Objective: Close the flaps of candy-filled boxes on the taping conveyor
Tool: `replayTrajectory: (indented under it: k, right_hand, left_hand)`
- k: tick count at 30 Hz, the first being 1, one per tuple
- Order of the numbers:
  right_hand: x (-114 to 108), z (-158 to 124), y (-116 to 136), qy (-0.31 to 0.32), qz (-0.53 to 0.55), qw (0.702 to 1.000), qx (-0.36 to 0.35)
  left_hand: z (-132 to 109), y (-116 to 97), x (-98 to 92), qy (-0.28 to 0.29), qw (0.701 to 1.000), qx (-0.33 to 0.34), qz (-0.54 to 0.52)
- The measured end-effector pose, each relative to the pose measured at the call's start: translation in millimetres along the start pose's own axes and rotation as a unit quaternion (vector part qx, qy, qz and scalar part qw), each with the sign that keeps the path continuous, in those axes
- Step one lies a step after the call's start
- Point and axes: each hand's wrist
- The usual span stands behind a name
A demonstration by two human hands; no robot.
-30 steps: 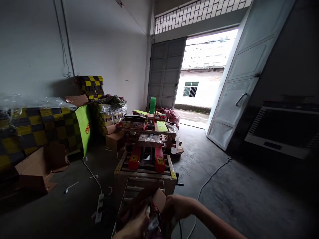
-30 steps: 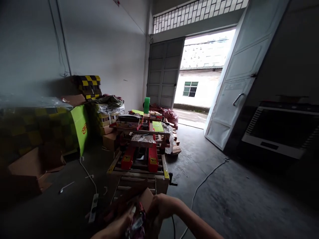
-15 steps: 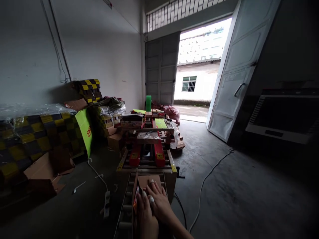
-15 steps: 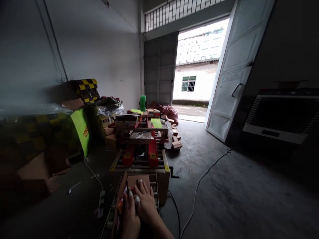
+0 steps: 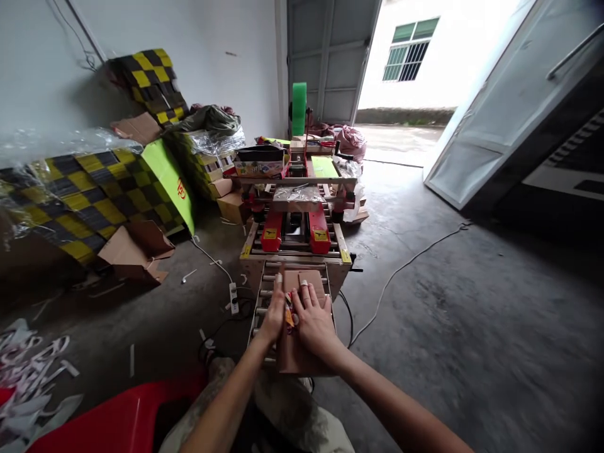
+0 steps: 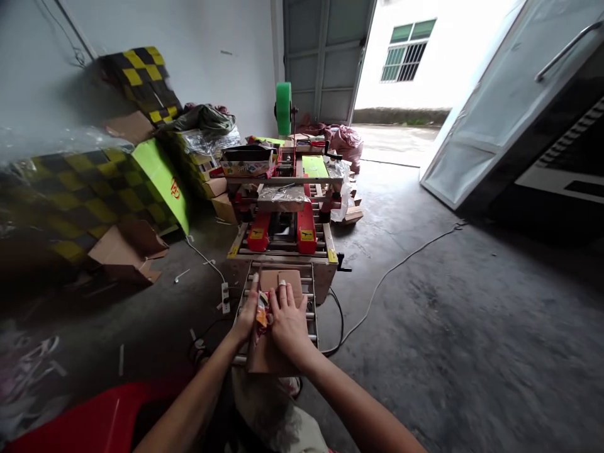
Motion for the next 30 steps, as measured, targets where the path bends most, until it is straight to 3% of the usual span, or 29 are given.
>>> replayTrajectory:
  k: [4, 7, 9, 11, 15, 19, 22, 24, 30]
  right_hand:
    - [-5.2, 0.1, -16.8, -0.016, 0.144, 0.989, 0.031]
    - [-12.3, -8.9, -27.2, -0.033, 0.286, 0.957, 0.042]
    - [-16.1, -23.1, -27.0, -0.029, 0.292, 0.956, 0.005]
    - [-16.8, -41.5, -22.8, -0.02, 0.22, 0.974, -0.049]
    - [-5.8, -68.2, -19.6, -0.067, 0.106, 0.985, -0.116]
    - [2.4, -71.7, -26.2, -0.11, 0.198, 0.972, -0.068]
    - [-2.9, -73.2, -28.3, -0.089, 0.34, 0.936, 0.012]
    - [-8.3, -74.3, -28.2, -0.065, 0.371, 0.925, 0.048]
    - [-19.3, -69.6, -29.2, 0.006, 0.293, 0.955, 0.035]
  left_hand:
    - [-8.3, -9.9, 26.9, 0.091, 0.981, 0.028, 0.167]
    - [-11.4, -22.3, 30.6, 0.094, 0.964, 0.023, 0.249]
    - [-11.3, -26.0, 32.1, 0.081, 0.953, 0.009, 0.293]
    - [-10.4, -26.7, 33.4, 0.07, 0.946, -0.003, 0.317]
    - [-6.3, -26.0, 26.9, 0.101, 0.955, 0.004, 0.279]
    - [-4.1, -30.0, 12.7, 0.14, 0.961, -0.013, 0.239]
    - [-4.9, -33.3, 8.7, 0.162, 0.95, -0.029, 0.267]
    - [-5.8, -34.5, 8.7, 0.17, 0.941, -0.038, 0.289]
    - [-7.2, -31.1, 5.3, 0.198, 0.95, -0.028, 0.239]
Point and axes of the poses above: each hand's wrist, its own z-axis towards the middle knuckle, its own x-axis out of the palm, y = z × x, and after that the axes turned 12 degrees about -z, right-handed
